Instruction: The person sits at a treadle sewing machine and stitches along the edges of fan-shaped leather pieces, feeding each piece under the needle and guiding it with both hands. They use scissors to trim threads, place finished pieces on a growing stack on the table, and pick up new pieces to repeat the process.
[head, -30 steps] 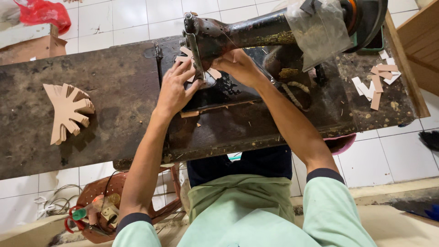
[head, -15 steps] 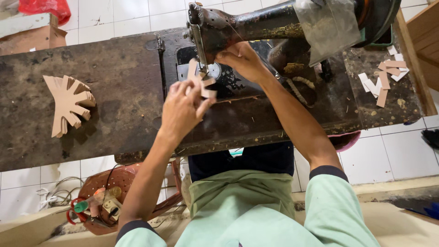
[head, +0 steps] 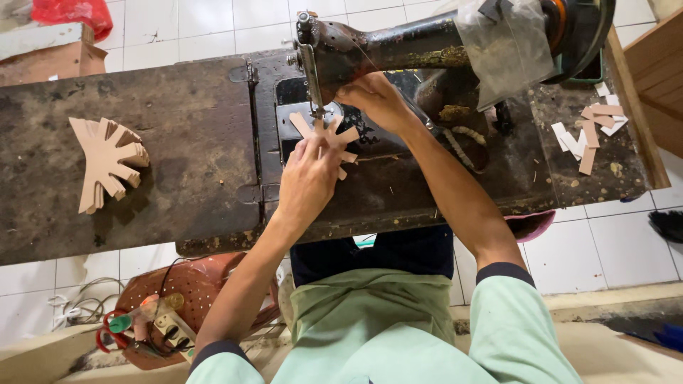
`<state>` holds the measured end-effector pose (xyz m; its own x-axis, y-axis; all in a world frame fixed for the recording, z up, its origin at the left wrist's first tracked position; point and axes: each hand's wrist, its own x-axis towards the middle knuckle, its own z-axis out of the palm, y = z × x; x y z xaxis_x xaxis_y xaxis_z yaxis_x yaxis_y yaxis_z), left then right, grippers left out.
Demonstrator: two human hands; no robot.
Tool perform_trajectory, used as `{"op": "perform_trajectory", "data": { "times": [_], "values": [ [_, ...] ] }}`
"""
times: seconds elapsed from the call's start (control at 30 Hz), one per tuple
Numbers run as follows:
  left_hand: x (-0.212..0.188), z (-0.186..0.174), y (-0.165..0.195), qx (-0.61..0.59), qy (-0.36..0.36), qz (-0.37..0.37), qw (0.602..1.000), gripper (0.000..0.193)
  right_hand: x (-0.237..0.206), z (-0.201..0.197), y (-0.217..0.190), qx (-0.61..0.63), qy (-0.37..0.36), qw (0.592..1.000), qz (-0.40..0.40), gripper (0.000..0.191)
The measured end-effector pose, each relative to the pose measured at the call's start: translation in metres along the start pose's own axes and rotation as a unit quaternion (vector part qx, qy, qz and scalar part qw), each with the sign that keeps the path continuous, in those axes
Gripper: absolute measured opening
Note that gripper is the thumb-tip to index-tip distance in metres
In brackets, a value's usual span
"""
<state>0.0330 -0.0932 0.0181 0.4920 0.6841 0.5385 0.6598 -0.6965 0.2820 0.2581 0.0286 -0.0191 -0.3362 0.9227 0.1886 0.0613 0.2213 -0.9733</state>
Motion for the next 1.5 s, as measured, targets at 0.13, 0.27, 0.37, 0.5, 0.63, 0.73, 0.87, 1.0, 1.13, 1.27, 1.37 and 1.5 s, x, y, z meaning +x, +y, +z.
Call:
{"op": "perform_trajectory", "data": {
  "times": [0.13,0.27,0.37,0.5,0.63,0.73,0.87,1.0,1.13,1.27,1.37,1.5],
  "values": [
    [0.000,0.001,0.002,0.014,-0.013,-0.003,1.000,0.029,-0.001,0.001,-0.001,0.045,-0.011,0.998,-0.032,0.020],
    [0.001,0.003,0.004,0.015,-0.006,-0.014,1.000,0.028,-0.001,0.001,-0.003,0.028,-0.013,0.999,-0.034,0.019],
    [0.002,0.005,0.003,0.002,-0.005,-0.021,1.000,0.030,-0.001,0.002,-0.004,0.046,-0.015,0.998,-0.028,0.019],
    [0.006,0.005,0.001,-0.003,-0.019,-0.020,1.000,0.034,-0.002,0.003,-0.003,0.055,-0.010,0.998,-0.026,0.020],
    [0.009,0.003,0.001,-0.009,-0.006,-0.019,1.000,0.033,-0.001,0.002,0.000,0.083,-0.019,0.996,-0.038,0.019],
    [0.010,0.001,0.000,-0.031,-0.003,-0.022,0.999,0.028,-0.001,0.002,0.002,0.027,0.002,1.000,0.010,0.020],
    [0.007,0.001,-0.009,-0.001,-0.009,-0.030,1.000,0.023,0.001,0.003,0.001,0.021,0.004,1.000,-0.015,0.020],
    [0.002,0.008,-0.029,0.052,-0.065,-0.076,0.994,0.029,0.002,0.004,0.003,0.033,0.000,0.999,0.000,0.019],
    [0.001,0.018,-0.059,0.090,-0.067,-0.104,0.988,0.028,0.002,0.002,0.009,0.006,-0.003,1.000,0.011,0.018],
    [0.012,0.026,-0.082,0.051,-0.038,-0.095,0.993,0.038,0.001,0.001,0.010,0.008,0.001,1.000,0.023,0.017],
    [0.020,0.028,-0.080,0.026,0.004,-0.080,0.996,0.034,0.002,0.002,0.007,0.055,-0.008,0.998,-0.009,0.016],
    [0.033,0.023,-0.066,0.009,0.024,-0.093,0.995,0.047,0.001,0.004,0.002,0.083,-0.016,0.996,-0.034,0.023]
  ]
}}
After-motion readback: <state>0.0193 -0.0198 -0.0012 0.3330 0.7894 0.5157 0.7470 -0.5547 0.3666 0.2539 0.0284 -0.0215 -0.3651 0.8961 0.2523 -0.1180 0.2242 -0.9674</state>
